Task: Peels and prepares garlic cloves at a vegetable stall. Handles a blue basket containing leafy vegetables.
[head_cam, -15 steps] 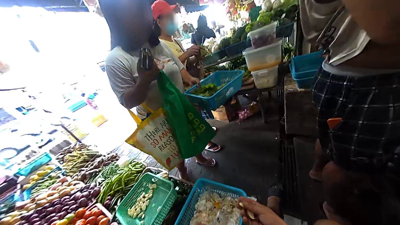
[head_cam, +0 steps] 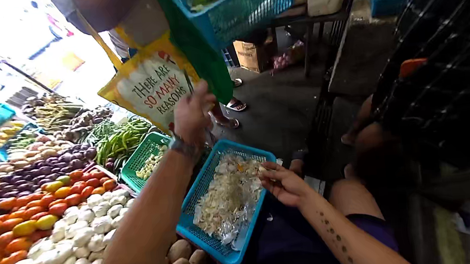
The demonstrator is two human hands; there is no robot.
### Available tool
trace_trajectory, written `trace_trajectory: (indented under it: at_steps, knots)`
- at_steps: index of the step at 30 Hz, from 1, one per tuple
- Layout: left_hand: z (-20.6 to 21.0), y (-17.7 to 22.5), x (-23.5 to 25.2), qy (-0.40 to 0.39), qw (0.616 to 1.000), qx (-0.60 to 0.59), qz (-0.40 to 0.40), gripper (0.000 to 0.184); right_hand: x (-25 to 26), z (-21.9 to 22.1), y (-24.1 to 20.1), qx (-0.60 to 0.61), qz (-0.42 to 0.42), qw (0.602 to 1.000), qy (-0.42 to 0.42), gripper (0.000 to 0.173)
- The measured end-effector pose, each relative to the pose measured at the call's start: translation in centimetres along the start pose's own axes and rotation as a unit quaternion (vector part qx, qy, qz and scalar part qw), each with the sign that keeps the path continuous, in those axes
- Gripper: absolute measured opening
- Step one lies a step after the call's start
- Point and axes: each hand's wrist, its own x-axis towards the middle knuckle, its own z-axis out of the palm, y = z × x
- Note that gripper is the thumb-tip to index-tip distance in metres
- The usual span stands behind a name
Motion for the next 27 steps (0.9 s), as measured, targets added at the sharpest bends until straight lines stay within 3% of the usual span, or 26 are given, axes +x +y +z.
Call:
trace_trajectory:
  at_steps: [4, 7, 10, 13, 15, 21, 27]
  knots:
    - [-1.4, 6.6, 10.2, 0.104, 0.994, 0.003, -0.038, 0.070, -1.3, -1.6, -0.8, -0.028, -0.022, 0.999, 0.024, 0.044]
    - [-1.9, 7.4, 14.7, 0.137, 0.986, 0.083, -0.053, 0.078, -1.9, -3.1, -1.3, -0.052, -0.023, 0.998, 0.031, 0.033]
    - [-2.6, 6.1, 17.3, 0.134, 0.980, 0.129, -0.064, 0.065, -1.9, -4.1, -1.1, -0.056, -0.025, 0.998, 0.024, 0.025]
    - [-5.0, 3.6, 19.6, 0.087, 0.984, 0.124, -0.092, 0.027, -1.5, -5.1, -1.2, -0.024, -0.020, 0.999, 0.018, 0.024]
    - [-6.2, 2.3, 19.2, 0.060, 0.986, 0.095, -0.126, 0.013, -1.1, -5.2, -1.5, -0.018, -0.020, 0.999, 0.020, 0.020]
    - [-7.4, 4.8, 12.9, 0.117, 0.979, 0.109, -0.129, 0.020, 0.8, -4.7, -2.2, -0.044, -0.027, 0.999, 0.011, 0.017]
    - [-16.9, 6.8, 3.6, 0.170, 0.960, 0.177, -0.136, 0.007, 0.5, -6.9, -1.5, -0.069, -0.024, 0.996, 0.044, 0.018]
